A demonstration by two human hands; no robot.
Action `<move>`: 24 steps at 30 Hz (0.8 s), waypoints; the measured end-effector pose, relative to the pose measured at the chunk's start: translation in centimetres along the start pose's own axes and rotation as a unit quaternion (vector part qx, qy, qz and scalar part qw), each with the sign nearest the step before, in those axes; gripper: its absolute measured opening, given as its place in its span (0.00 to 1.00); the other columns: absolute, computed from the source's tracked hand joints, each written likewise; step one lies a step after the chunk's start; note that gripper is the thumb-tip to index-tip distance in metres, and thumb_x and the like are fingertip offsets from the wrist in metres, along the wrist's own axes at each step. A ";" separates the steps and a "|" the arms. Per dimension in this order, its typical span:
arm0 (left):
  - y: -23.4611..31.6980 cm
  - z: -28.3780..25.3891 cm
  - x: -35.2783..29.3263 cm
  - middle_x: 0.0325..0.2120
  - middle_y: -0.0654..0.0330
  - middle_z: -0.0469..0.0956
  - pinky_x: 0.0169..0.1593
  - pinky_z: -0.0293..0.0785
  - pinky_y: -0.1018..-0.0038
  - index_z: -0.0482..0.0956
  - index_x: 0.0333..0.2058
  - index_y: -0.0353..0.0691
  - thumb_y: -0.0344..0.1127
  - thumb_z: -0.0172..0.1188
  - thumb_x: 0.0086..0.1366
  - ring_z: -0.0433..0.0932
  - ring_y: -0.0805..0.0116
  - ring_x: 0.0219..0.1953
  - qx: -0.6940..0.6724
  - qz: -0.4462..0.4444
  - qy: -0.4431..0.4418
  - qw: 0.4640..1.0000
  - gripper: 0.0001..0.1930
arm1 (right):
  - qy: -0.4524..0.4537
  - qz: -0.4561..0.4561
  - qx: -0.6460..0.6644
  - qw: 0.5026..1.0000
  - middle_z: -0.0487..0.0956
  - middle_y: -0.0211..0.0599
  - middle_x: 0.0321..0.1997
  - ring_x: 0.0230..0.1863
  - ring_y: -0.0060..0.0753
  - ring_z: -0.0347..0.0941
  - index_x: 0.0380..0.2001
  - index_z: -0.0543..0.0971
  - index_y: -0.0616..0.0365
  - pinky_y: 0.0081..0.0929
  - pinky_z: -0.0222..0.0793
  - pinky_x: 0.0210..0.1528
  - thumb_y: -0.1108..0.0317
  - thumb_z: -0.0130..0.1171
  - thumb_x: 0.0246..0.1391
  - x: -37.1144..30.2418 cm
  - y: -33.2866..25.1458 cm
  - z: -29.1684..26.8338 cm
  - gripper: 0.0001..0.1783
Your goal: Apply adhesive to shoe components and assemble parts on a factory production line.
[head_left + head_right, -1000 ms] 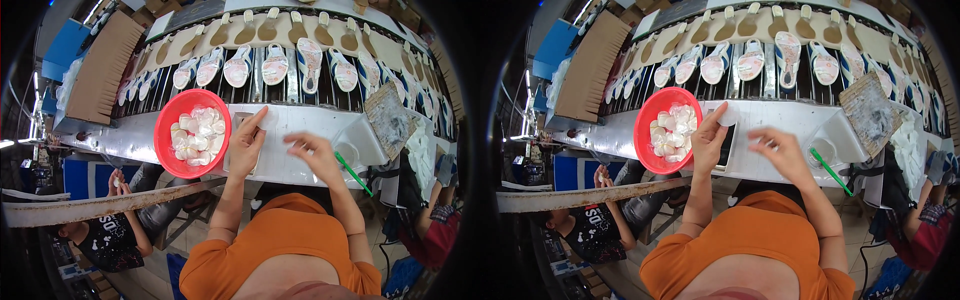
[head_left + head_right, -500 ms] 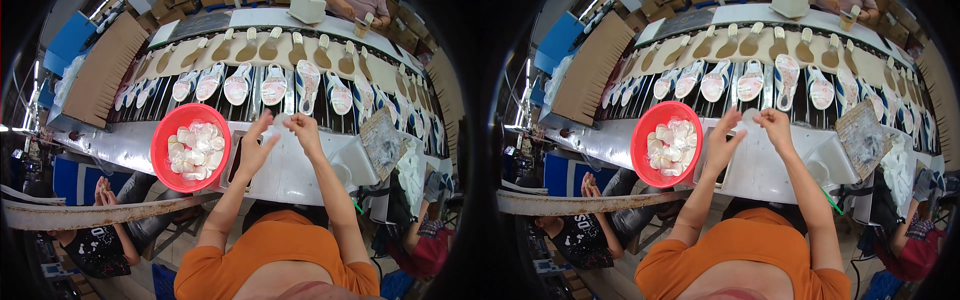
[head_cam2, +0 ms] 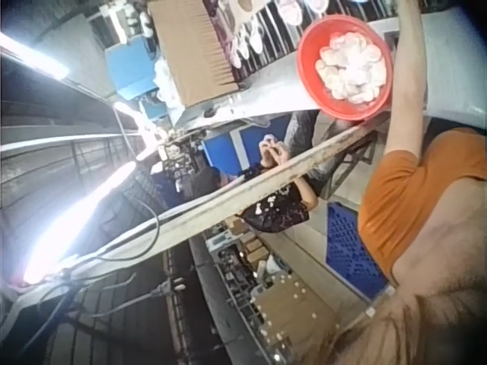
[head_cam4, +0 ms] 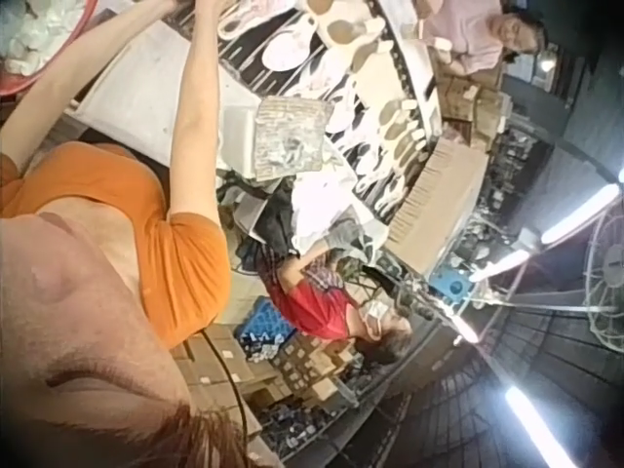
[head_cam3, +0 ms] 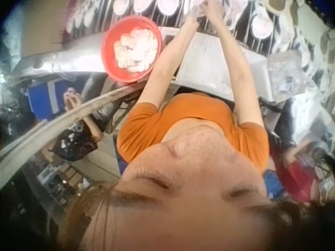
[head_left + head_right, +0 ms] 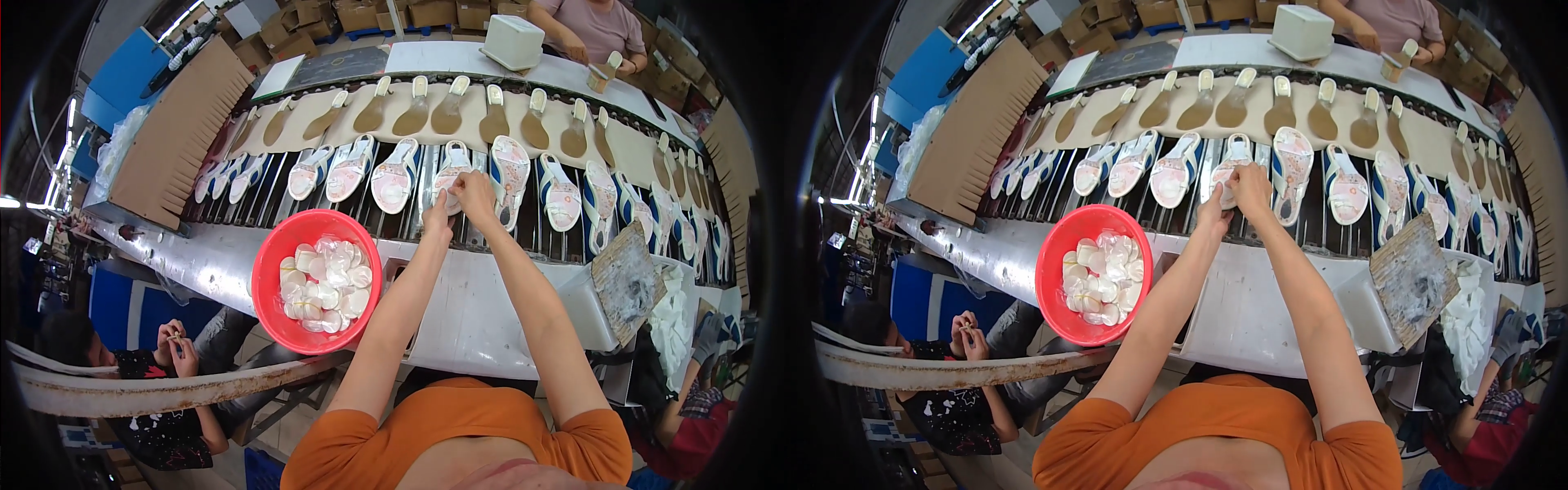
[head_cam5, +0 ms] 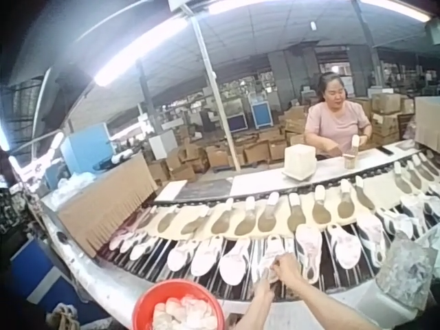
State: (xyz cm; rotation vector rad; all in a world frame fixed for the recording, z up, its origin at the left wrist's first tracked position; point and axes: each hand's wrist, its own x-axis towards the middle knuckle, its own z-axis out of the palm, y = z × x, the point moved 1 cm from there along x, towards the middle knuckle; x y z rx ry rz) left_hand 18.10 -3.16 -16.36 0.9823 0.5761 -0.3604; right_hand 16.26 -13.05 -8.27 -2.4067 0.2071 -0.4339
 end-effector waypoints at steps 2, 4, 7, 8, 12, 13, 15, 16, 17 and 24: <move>-0.2 0.4 0.9 0.40 0.58 0.78 0.38 0.72 0.66 0.75 0.46 0.39 0.46 0.64 0.61 0.77 0.64 0.38 -0.030 0.020 -0.011 0.999 0.20 | -0.009 -0.002 -0.025 1.000 0.77 0.45 0.36 0.45 0.50 0.70 0.30 0.80 0.58 0.42 0.67 0.44 0.64 0.69 0.39 0.1 0.1 0.1 0.14; -0.5 0.7 1.5 0.39 0.57 0.78 0.35 0.75 0.67 0.75 0.46 0.36 0.43 0.64 0.61 0.79 0.63 0.38 -0.060 0.036 -0.023 0.997 0.20 | 0.031 0.012 -0.029 0.999 0.75 0.47 0.40 0.47 0.51 0.69 0.36 0.77 0.58 0.42 0.66 0.46 0.62 0.70 0.39 0.1 0.5 0.0 0.20; 0.6 -1.6 3.7 0.38 0.55 0.78 0.32 0.78 0.69 0.74 0.48 0.32 0.40 0.65 0.60 0.80 0.62 0.34 0.093 0.138 0.064 0.984 0.22 | 0.106 0.046 0.030 0.993 0.72 0.52 0.45 0.51 0.55 0.65 0.46 0.70 0.61 0.43 0.63 0.51 0.57 0.72 0.38 -0.3 -0.4 2.0 0.33; 0.3 -1.4 3.7 0.38 0.55 0.78 0.32 0.78 0.69 0.74 0.48 0.32 0.40 0.65 0.60 0.80 0.62 0.34 0.093 0.135 0.063 0.984 0.22 | 0.152 0.090 0.075 0.981 0.71 0.56 0.47 0.54 0.56 0.63 0.50 0.66 0.64 0.44 0.62 0.54 0.55 0.72 0.37 -0.3 0.4 2.6 0.40; 0.0 1.2 1.5 0.40 0.53 0.78 0.33 0.78 0.62 0.73 0.48 0.33 0.44 0.64 0.61 0.80 0.60 0.36 0.049 0.076 0.016 0.996 0.24 | 0.136 0.303 0.305 0.892 0.69 0.56 0.53 0.50 0.48 0.69 0.56 0.60 0.70 0.36 0.67 0.50 0.48 0.70 0.43 -0.9 4.9 6.8 0.48; 0.5 0.6 1.3 0.40 0.52 0.78 0.33 0.77 0.60 0.73 0.48 0.33 0.46 0.64 0.61 0.80 0.59 0.36 -0.005 0.030 -0.012 0.999 0.24 | 0.125 0.362 0.331 0.862 0.74 0.49 0.48 0.42 0.40 0.74 0.52 0.66 0.70 0.31 0.71 0.41 0.48 0.69 0.45 -1.0 4.1 7.8 0.42; 2.2 0.3 1.5 0.39 0.52 0.78 0.34 0.76 0.62 0.74 0.46 0.32 0.47 0.66 0.58 0.79 0.60 0.35 -0.012 0.012 -0.025 1.000 0.25 | 0.052 0.349 0.402 0.845 0.76 0.45 0.45 0.40 0.37 0.75 0.48 0.70 0.70 0.29 0.71 0.39 0.49 0.69 0.46 -1.0 3.5 8.2 0.37; 2.6 0.3 1.6 0.37 0.52 0.78 0.35 0.76 0.64 0.75 0.44 0.31 0.48 0.68 0.56 0.78 0.62 0.34 -0.019 -0.009 -0.043 0.999 0.26 | -0.016 0.333 0.466 0.820 0.78 0.42 0.41 0.39 0.34 0.76 0.44 0.74 0.69 0.28 0.71 0.37 0.51 0.69 0.46 -1.0 3.2 8.3 0.33; 2.7 0.2 1.4 0.37 0.52 0.78 0.34 0.76 0.62 0.75 0.44 0.32 0.49 0.67 0.57 0.79 0.61 0.34 0.025 0.011 -0.027 0.999 0.26 | -0.018 0.333 0.466 0.820 0.78 0.42 0.41 0.39 0.34 0.76 0.44 0.74 0.69 0.28 0.71 0.37 0.51 0.69 0.46 -1.0 3.0 8.3 0.33; 2.4 0.2 0.0 0.37 0.53 0.79 0.32 0.78 0.64 0.75 0.44 0.31 0.45 0.67 0.58 0.80 0.60 0.33 0.014 -0.011 -0.064 0.998 0.23 | 0.019 0.293 0.440 0.849 0.81 0.37 0.34 0.29 0.34 0.77 0.42 0.79 0.65 0.30 0.71 0.27 0.52 0.68 0.47 -1.8 3.2 6.4 0.27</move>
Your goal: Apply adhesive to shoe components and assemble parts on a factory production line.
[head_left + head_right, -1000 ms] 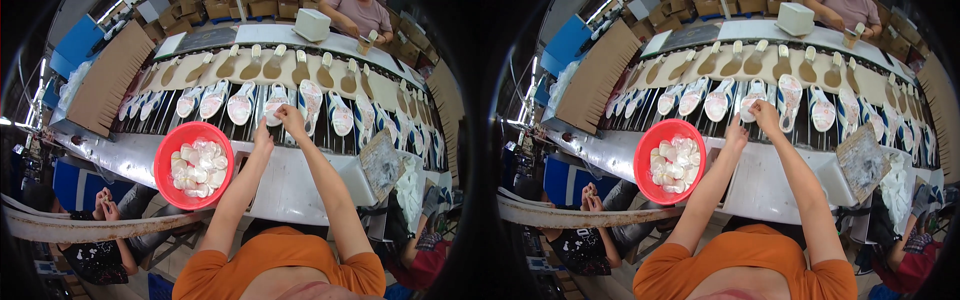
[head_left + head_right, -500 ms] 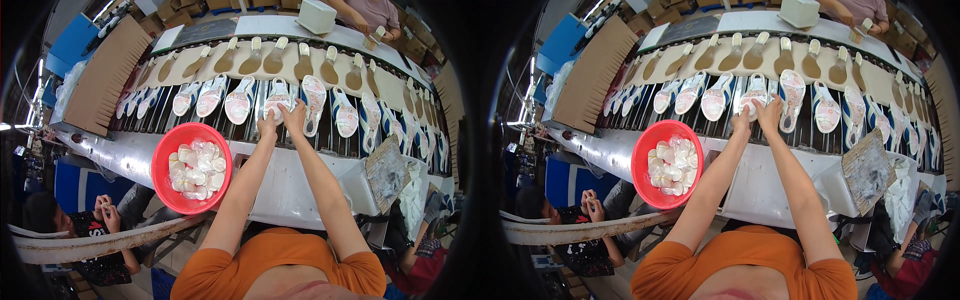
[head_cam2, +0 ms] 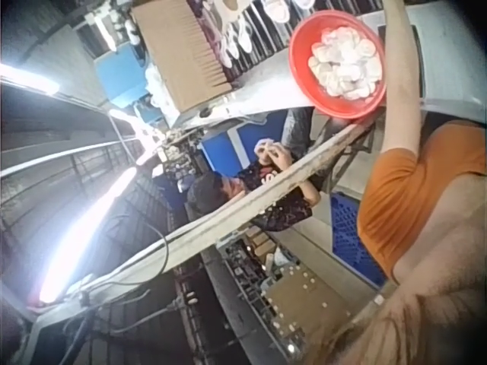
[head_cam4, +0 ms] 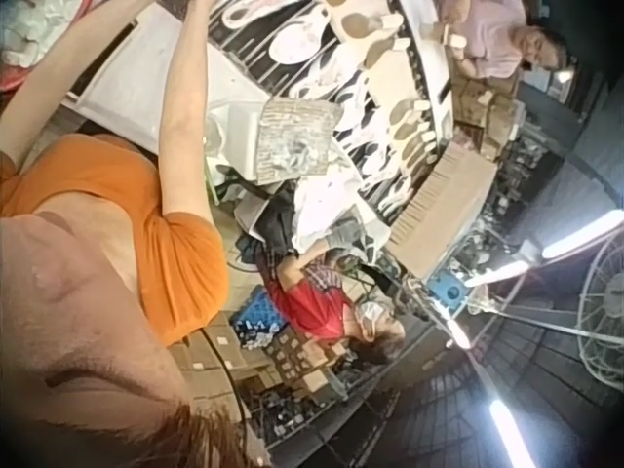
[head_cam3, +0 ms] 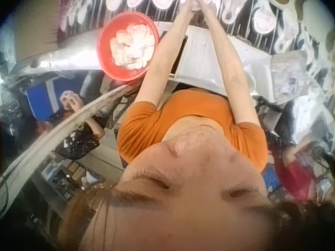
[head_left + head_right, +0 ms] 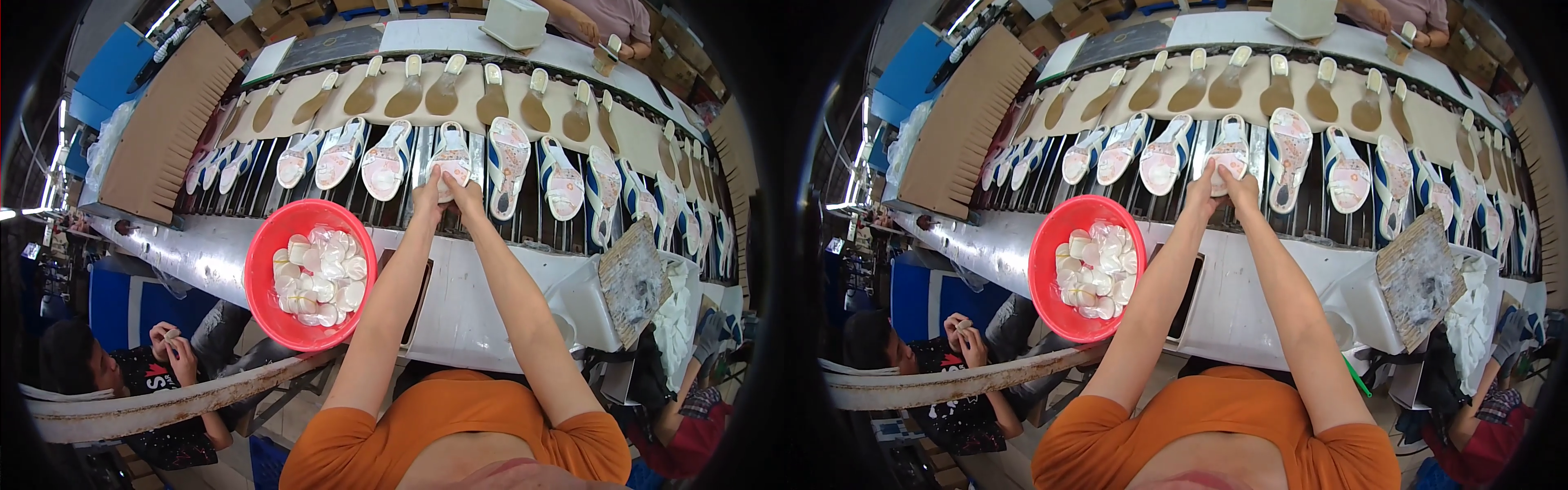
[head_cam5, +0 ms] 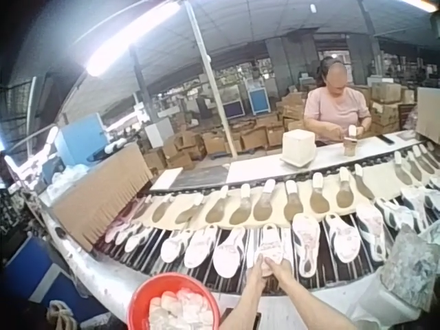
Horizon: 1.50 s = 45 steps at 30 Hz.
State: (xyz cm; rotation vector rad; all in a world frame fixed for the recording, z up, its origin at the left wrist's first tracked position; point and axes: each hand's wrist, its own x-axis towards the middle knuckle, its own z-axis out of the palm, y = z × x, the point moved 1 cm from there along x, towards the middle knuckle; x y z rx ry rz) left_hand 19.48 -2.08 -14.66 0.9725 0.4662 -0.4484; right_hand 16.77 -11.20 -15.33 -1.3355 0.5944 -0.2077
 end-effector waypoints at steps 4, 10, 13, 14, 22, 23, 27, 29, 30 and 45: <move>0.3 -2.6 1.4 0.36 0.53 0.79 0.30 0.80 0.65 0.75 0.44 0.30 0.41 0.67 0.58 0.81 0.59 0.32 -0.001 0.035 -0.012 0.999 0.22 | -0.001 0.101 -0.013 0.995 0.74 0.34 0.46 0.43 0.27 0.71 0.60 0.64 0.56 0.29 0.70 0.37 0.43 0.62 0.51 -3.4 -3.7 0.2 0.40; 0.8 -3.3 2.5 0.31 0.56 0.79 0.23 0.74 0.70 0.76 0.40 0.31 0.42 0.69 0.56 0.79 0.65 0.26 0.149 0.115 0.037 0.981 0.21 | -0.121 -0.170 0.012 0.978 0.75 0.34 0.50 0.44 0.24 0.69 0.55 0.70 0.59 0.24 0.66 0.46 0.67 0.58 0.57 -16.9 -13.3 -5.7 0.23; 2.8 -4.3 2.8 0.37 0.54 0.78 0.32 0.81 0.64 0.74 0.46 0.35 0.40 0.70 0.55 0.80 0.60 0.34 0.125 0.081 -0.010 0.989 0.24 | -0.205 -0.199 -0.114 0.951 0.78 0.33 0.42 0.41 0.23 0.71 0.47 0.76 0.60 0.23 0.67 0.43 0.73 0.61 0.53 -24.3 -16.0 -11.8 0.17; 3.3 -3.7 2.2 0.39 0.52 0.78 0.33 0.81 0.64 0.73 0.47 0.34 0.39 0.71 0.54 0.80 0.59 0.36 0.151 0.099 -0.002 0.984 0.25 | -0.191 -0.189 -0.122 0.955 0.78 0.33 0.42 0.41 0.23 0.71 0.47 0.76 0.60 0.23 0.67 0.43 0.73 0.61 0.53 -26.0 -15.7 -13.9 0.17; 1.9 -4.9 3.3 0.50 0.40 0.70 0.55 0.67 0.65 0.62 0.55 0.28 0.40 0.76 0.45 0.72 0.50 0.52 0.358 0.313 0.144 0.868 0.42 | 0.071 -0.107 -0.613 0.780 0.77 0.45 0.35 0.36 0.50 0.72 0.33 0.75 0.63 0.38 0.67 0.38 0.74 0.61 0.48 -32.9 -10.8 -21.5 0.09; 1.3 -4.5 2.9 0.49 0.41 0.72 0.54 0.67 0.65 0.64 0.54 0.29 0.40 0.76 0.46 0.72 0.51 0.50 0.345 0.310 0.147 0.874 0.41 | 0.067 -0.119 -0.608 0.782 0.77 0.45 0.35 0.36 0.50 0.72 0.33 0.75 0.63 0.38 0.67 0.38 0.74 0.61 0.48 -33.0 -9.6 -21.9 0.09; 1.8 -5.5 2.3 0.41 0.47 0.76 0.48 0.70 0.67 0.70 0.47 0.31 0.38 0.76 0.46 0.75 0.59 0.43 0.304 0.295 0.180 0.888 0.32 | 0.069 -0.086 -0.476 0.873 0.78 0.42 0.28 0.27 0.38 0.72 0.33 0.76 0.66 0.31 0.67 0.32 0.76 0.59 0.50 -33.5 -7.8 -22.9 0.07; 2.2 -5.4 1.4 0.36 0.51 0.76 0.42 0.72 0.71 0.73 0.41 0.32 0.35 0.74 0.48 0.75 0.64 0.37 0.249 0.259 0.159 0.920 0.24 | 0.065 -0.007 -0.399 0.915 0.79 0.41 0.24 0.23 0.27 0.71 0.33 0.77 0.66 0.26 0.64 0.28 0.76 0.56 0.54 -34.0 -9.3 -22.5 0.05; 2.6 -5.4 1.1 0.36 0.51 0.76 0.42 0.72 0.71 0.73 0.41 0.32 0.35 0.74 0.48 0.75 0.64 0.37 0.248 0.262 0.165 0.918 0.24 | 0.059 -0.009 -0.399 0.915 0.79 0.41 0.24 0.23 0.27 0.71 0.33 0.77 0.66 0.26 0.64 0.28 0.76 0.56 0.54 -33.9 -9.2 -22.6 0.05; 6.0 -4.6 -2.0 0.34 0.52 0.76 0.44 0.70 0.58 0.78 0.36 0.41 0.31 0.72 0.44 0.74 0.50 0.41 0.555 0.350 0.122 0.745 0.19 | -0.059 0.134 -0.130 0.981 0.78 0.34 0.22 0.14 0.12 0.60 0.34 0.77 0.66 0.11 0.50 0.15 0.70 0.50 0.61 -32.0 -9.5 -23.7 0.10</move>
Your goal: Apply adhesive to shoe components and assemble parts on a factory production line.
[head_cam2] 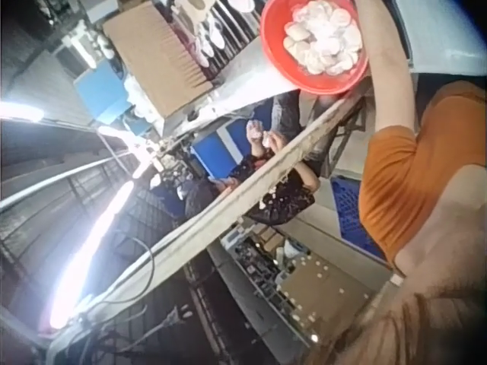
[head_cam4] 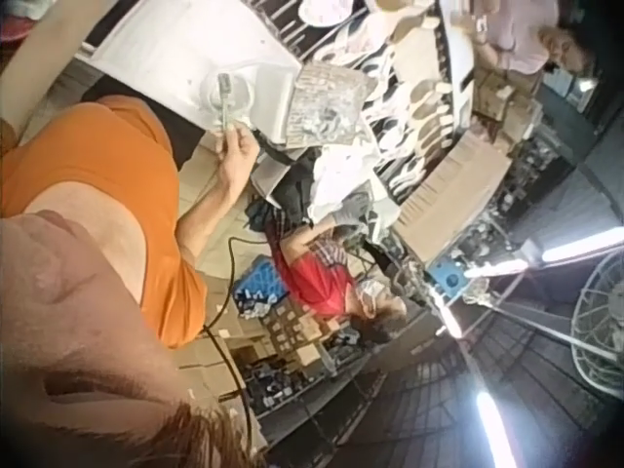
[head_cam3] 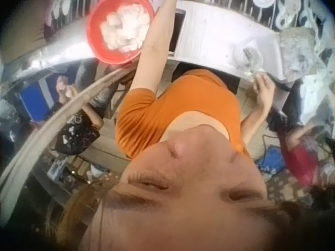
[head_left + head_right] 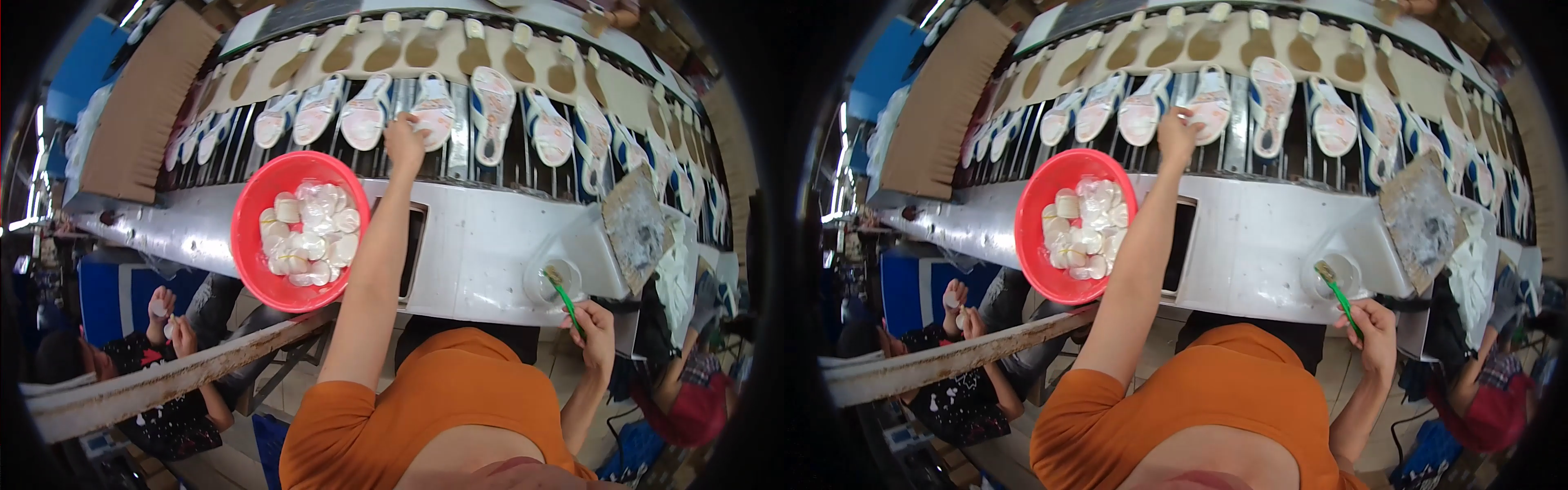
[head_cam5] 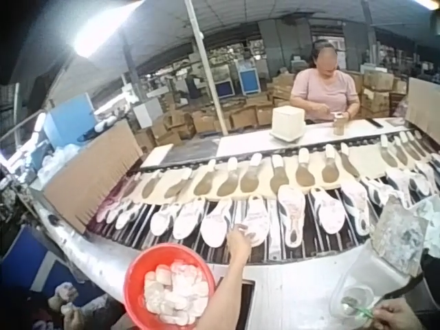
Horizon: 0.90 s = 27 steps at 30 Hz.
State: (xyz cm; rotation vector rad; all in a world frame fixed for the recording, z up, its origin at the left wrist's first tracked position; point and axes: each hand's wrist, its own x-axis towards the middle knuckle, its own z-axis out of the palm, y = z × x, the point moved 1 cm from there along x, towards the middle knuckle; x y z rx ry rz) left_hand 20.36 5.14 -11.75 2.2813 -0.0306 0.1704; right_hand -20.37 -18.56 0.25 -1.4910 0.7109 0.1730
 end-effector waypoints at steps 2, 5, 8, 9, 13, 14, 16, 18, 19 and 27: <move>0.8 0.5 0.2 0.32 0.53 0.77 0.42 0.71 0.59 0.78 0.35 0.41 0.31 0.72 0.43 0.76 0.52 0.39 -0.046 -0.015 -0.020 0.999 0.18 | -0.006 -0.035 0.064 0.997 0.77 0.35 0.22 0.12 0.13 0.58 0.35 0.76 0.67 0.10 0.48 0.14 0.68 0.50 0.62 0.0 -0.5 -0.3 0.11; 1.4 0.6 0.2 0.30 0.56 0.77 0.39 0.72 0.60 0.78 0.35 0.42 0.30 0.72 0.44 0.77 0.54 0.36 -0.053 -0.011 -0.010 0.998 0.17 | -0.027 -0.097 0.169 0.980 0.76 0.34 0.24 0.12 0.13 0.58 0.39 0.75 0.67 0.10 0.49 0.14 0.68 0.49 0.62 2.4 -1.7 0.9 0.12; 0.7 -0.1 0.2 0.26 0.56 0.78 0.36 0.72 0.63 0.80 0.33 0.42 0.30 0.71 0.45 0.78 0.56 0.31 -0.018 0.018 0.019 0.999 0.14 | -0.066 -0.116 0.192 0.972 0.76 0.33 0.28 0.15 0.13 0.61 0.43 0.74 0.67 0.10 0.51 0.17 0.68 0.49 0.63 7.0 -4.7 4.4 0.13; 0.5 -0.2 0.2 0.26 0.56 0.78 0.36 0.72 0.63 0.80 0.33 0.42 0.30 0.71 0.45 0.78 0.56 0.31 -0.020 0.019 0.025 0.999 0.14 | -0.067 -0.125 0.201 0.969 0.77 0.34 0.29 0.17 0.13 0.61 0.43 0.74 0.68 0.10 0.52 0.18 0.68 0.49 0.62 8.3 -5.8 5.9 0.13; 1.4 -0.5 0.2 0.24 0.54 0.79 0.37 0.72 0.62 0.81 0.30 0.41 0.30 0.67 0.48 0.78 0.55 0.32 -0.002 0.058 0.033 0.998 0.08 | -0.091 -0.151 0.195 0.965 0.80 0.37 0.32 0.22 0.15 0.65 0.44 0.75 0.66 0.12 0.56 0.21 0.69 0.50 0.62 14.2 -8.8 9.7 0.12; 1.1 -0.8 0.4 0.25 0.54 0.79 0.37 0.72 0.62 0.81 0.29 0.40 0.30 0.66 0.49 0.78 0.54 0.32 0.004 0.078 0.073 0.994 0.07 | -0.100 -0.162 0.189 0.963 0.80 0.37 0.34 0.23 0.15 0.66 0.43 0.75 0.66 0.13 0.57 0.21 0.69 0.51 0.62 15.6 -9.4 10.8 0.12; 0.3 -1.2 0.4 0.26 0.52 0.80 0.38 0.73 0.64 0.80 0.29 0.37 0.30 0.64 0.52 0.79 0.53 0.32 -0.030 0.092 0.145 0.985 0.06 | -0.082 -0.177 0.139 0.971 0.82 0.36 0.36 0.24 0.16 0.68 0.43 0.76 0.64 0.14 0.60 0.24 0.70 0.54 0.59 18.4 -10.3 12.6 0.12; -0.1 -1.1 0.3 0.26 0.53 0.80 0.37 0.73 0.68 0.80 0.30 0.36 0.31 0.64 0.53 0.80 0.58 0.30 -0.131 0.003 0.157 0.979 0.07 | -0.052 -0.201 0.059 0.977 0.82 0.29 0.33 0.25 0.14 0.69 0.42 0.78 0.62 0.13 0.61 0.24 0.68 0.59 0.55 21.4 -10.3 13.9 0.13; 0.2 -0.9 0.0 0.26 0.54 0.81 0.36 0.74 0.69 0.80 0.30 0.35 0.31 0.65 0.53 0.80 0.61 0.30 -0.166 -0.044 0.155 0.973 0.07 | -0.033 -0.212 0.011 0.977 0.82 0.29 0.29 0.25 0.14 0.70 0.38 0.80 0.62 0.14 0.63 0.25 0.68 0.62 0.51 22.6 -10.1 14.1 0.12; -2.0 -0.3 -0.5 0.24 0.62 0.75 0.32 0.70 0.76 0.76 0.30 0.35 0.31 0.65 0.54 0.72 0.72 0.24 -0.414 -0.185 0.202 0.868 0.08 | 0.086 -0.337 -0.315 0.883 0.81 0.42 0.28 0.31 0.42 0.78 0.32 0.82 0.60 0.36 0.71 0.35 0.70 0.63 0.46 28.9 -9.1 19.1 0.09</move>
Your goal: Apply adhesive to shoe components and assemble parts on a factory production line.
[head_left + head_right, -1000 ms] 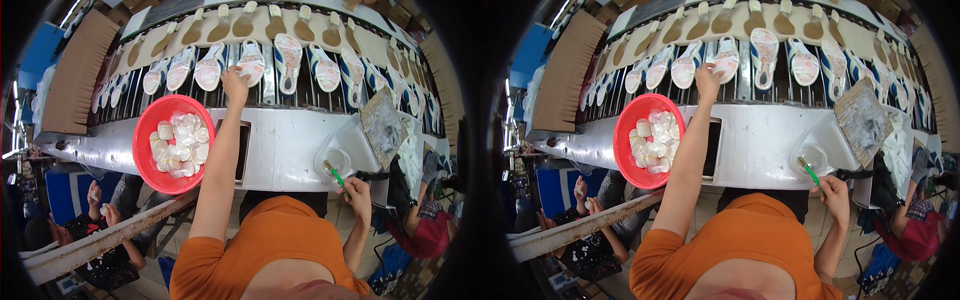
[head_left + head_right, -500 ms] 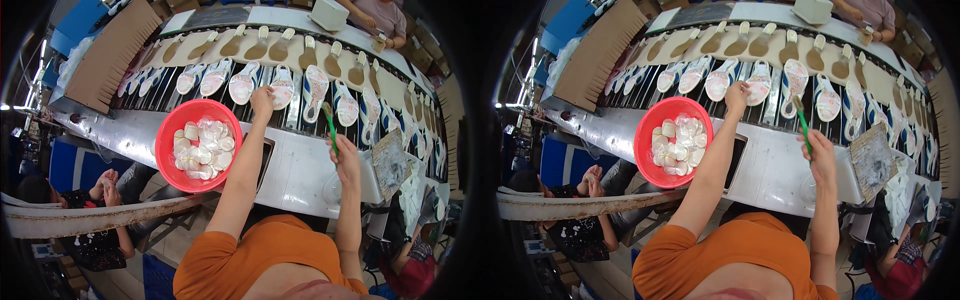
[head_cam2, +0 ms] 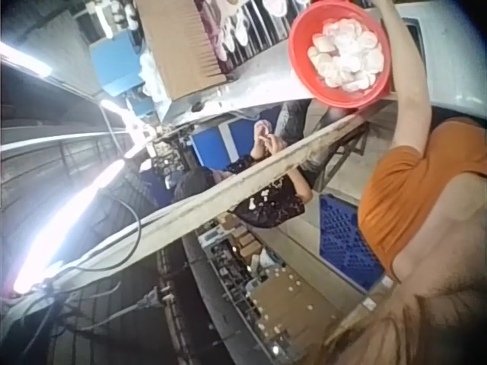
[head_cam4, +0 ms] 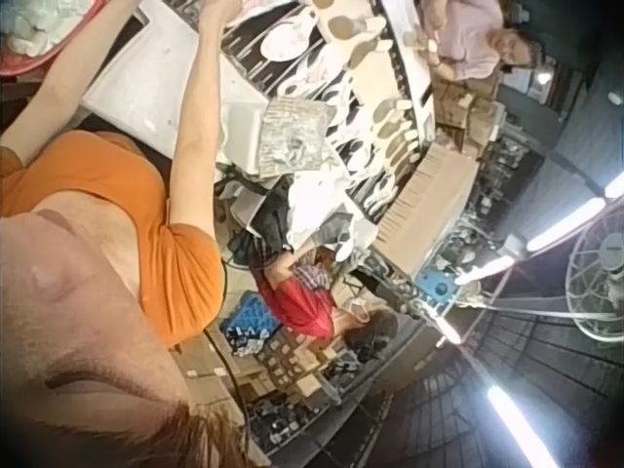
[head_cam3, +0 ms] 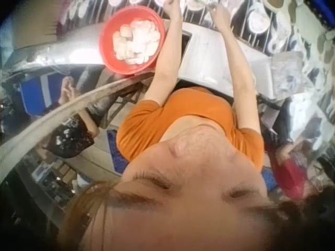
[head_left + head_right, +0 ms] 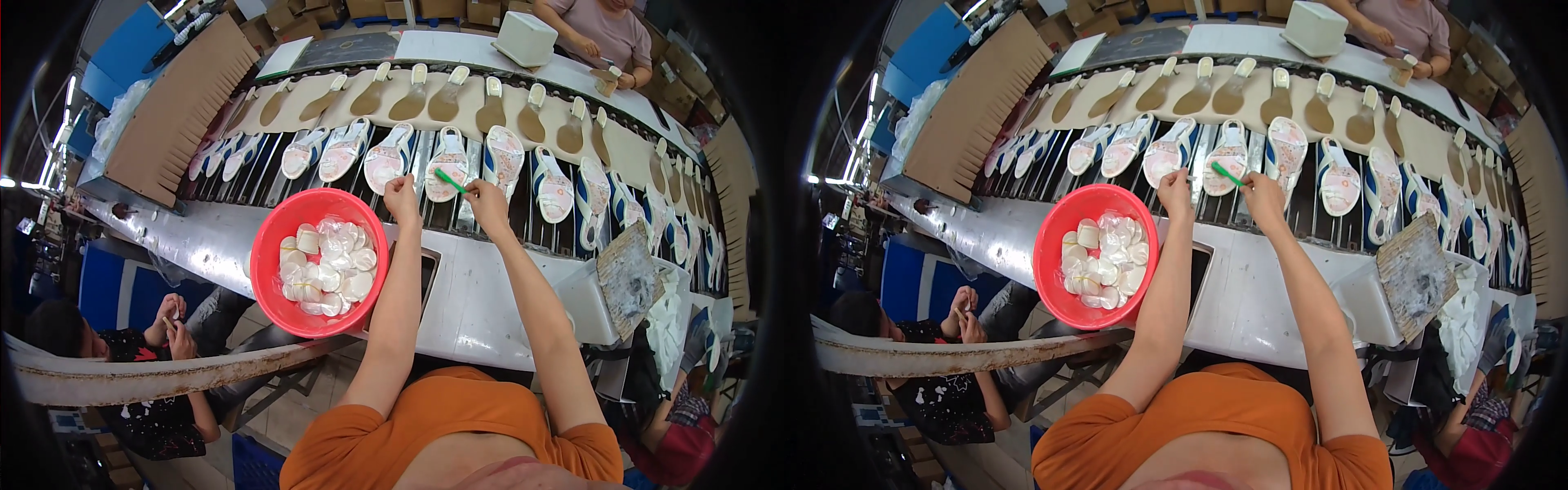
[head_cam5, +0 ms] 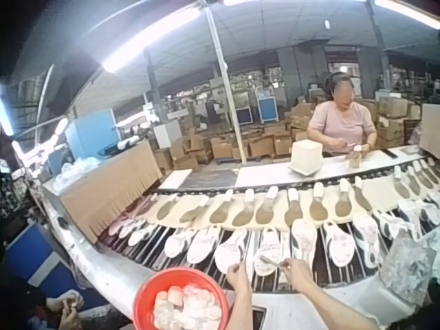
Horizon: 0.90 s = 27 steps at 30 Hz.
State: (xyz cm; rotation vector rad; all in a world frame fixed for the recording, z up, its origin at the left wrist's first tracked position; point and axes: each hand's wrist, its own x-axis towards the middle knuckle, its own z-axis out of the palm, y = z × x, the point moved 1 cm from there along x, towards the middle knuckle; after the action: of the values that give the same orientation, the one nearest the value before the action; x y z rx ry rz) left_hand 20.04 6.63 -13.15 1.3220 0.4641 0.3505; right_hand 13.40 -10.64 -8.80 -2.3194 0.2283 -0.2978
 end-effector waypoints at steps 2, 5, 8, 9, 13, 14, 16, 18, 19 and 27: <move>0.5 -0.8 0.2 0.23 0.62 0.74 0.30 0.67 0.78 0.74 0.28 0.36 0.30 0.64 0.55 0.70 0.74 0.22 0.000 0.004 0.001 1.000 0.07 | -0.009 0.011 -0.047 0.999 0.81 0.41 0.33 0.37 0.48 0.78 0.34 0.80 0.58 0.41 0.71 0.38 0.68 0.60 0.49 0.5 -1.1 0.1 0.09; 1.9 -0.9 -0.8 0.24 0.62 0.75 0.29 0.68 0.80 0.72 0.27 0.36 0.30 0.63 0.56 0.70 0.75 0.22 -0.051 -0.040 -0.027 0.998 0.08 | 0.039 -0.055 -0.105 0.992 0.80 0.40 0.34 0.38 0.48 0.77 0.35 0.79 0.56 0.43 0.70 0.38 0.69 0.59 0.50 0.1 -1.2 -0.5 0.08; 2.9 -0.9 -1.2 0.24 0.62 0.75 0.29 0.69 0.80 0.71 0.28 0.37 0.31 0.62 0.59 0.72 0.75 0.23 -0.099 -0.008 0.006 0.995 0.08 | 0.014 -0.109 -0.134 0.985 0.78 0.40 0.36 0.38 0.48 0.76 0.35 0.77 0.55 0.44 0.69 0.38 0.71 0.58 0.50 -1.8 -1.4 -0.5 0.07; 3.1 -0.9 -1.2 0.24 0.62 0.75 0.29 0.69 0.80 0.71 0.28 0.37 0.31 0.62 0.59 0.72 0.75 0.23 -0.098 -0.008 0.007 0.995 0.08 | -0.018 -0.110 -0.103 0.988 0.78 0.40 0.36 0.38 0.48 0.76 0.35 0.77 0.55 0.44 0.69 0.38 0.72 0.58 0.50 -2.3 -1.5 -0.4 0.07; 3.2 -0.6 -1.6 0.26 0.64 0.77 0.29 0.69 0.82 0.75 0.35 0.36 0.33 0.63 0.61 0.75 0.76 0.26 -0.141 0.011 0.012 0.990 0.09 | -0.041 -0.071 -0.003 0.997 0.78 0.38 0.26 0.31 0.43 0.76 0.29 0.78 0.58 0.40 0.68 0.33 0.70 0.60 0.50 -2.4 -1.3 -0.5 0.04; 3.2 -0.5 -1.8 0.27 0.64 0.78 0.29 0.68 0.82 0.76 0.37 0.35 0.34 0.64 0.60 0.75 0.76 0.26 -0.133 0.009 -0.006 0.991 0.10 | -0.039 -0.043 0.045 0.997 0.77 0.36 0.21 0.26 0.38 0.75 0.26 0.78 0.59 0.36 0.68 0.27 0.68 0.60 0.51 -2.0 -0.9 -0.6 0.06; 3.3 -0.8 -1.8 0.28 0.64 0.78 0.30 0.68 0.82 0.77 0.38 0.36 0.35 0.65 0.60 0.75 0.77 0.27 -0.114 0.003 -0.037 0.993 0.11 | -0.116 0.080 0.209 0.968 0.77 0.33 0.19 0.22 0.30 0.72 0.26 0.79 0.60 0.30 0.64 0.22 0.64 0.62 0.51 -1.4 -0.2 -1.5 0.09; 3.4 -1.1 -1.6 0.30 0.64 0.79 0.30 0.68 0.82 0.78 0.39 0.36 0.36 0.66 0.59 0.75 0.77 0.28 -0.093 -0.001 -0.066 0.993 0.13 | -0.190 0.196 0.365 0.890 0.76 0.30 0.18 0.18 0.22 0.69 0.25 0.80 0.60 0.24 0.59 0.18 0.61 0.63 0.52 -0.8 -0.6 -1.7 0.12; 3.6 -1.0 -2.0 0.29 0.66 0.79 0.31 0.68 0.82 0.78 0.38 0.37 0.38 0.66 0.59 0.75 0.78 0.29 -0.064 -0.012 -0.111 0.992 0.13 | -0.184 0.205 0.357 0.893 0.77 0.30 0.20 0.18 0.17 0.65 0.27 0.81 0.60 0.21 0.55 0.16 0.58 0.65 0.51 -0.6 -0.8 -1.8 0.15; 2.9 0.9 -2.7 0.26 0.70 0.76 0.29 0.64 0.82 0.80 0.36 0.40 0.39 0.68 0.57 0.70 0.81 0.26 -0.007 -0.038 -0.225 0.974 0.12 | -0.036 0.062 0.309 0.948 0.76 0.30 0.21 0.24 0.22 0.68 0.24 0.80 0.64 0.25 0.62 0.28 0.59 0.71 0.43 3.5 -2.3 0.6 0.17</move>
State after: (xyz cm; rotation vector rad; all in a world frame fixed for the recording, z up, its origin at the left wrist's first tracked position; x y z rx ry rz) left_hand 18.19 5.14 -9.81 1.3169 0.1295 -0.0144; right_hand 17.12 -9.51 -7.01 -1.6831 0.2064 -0.1857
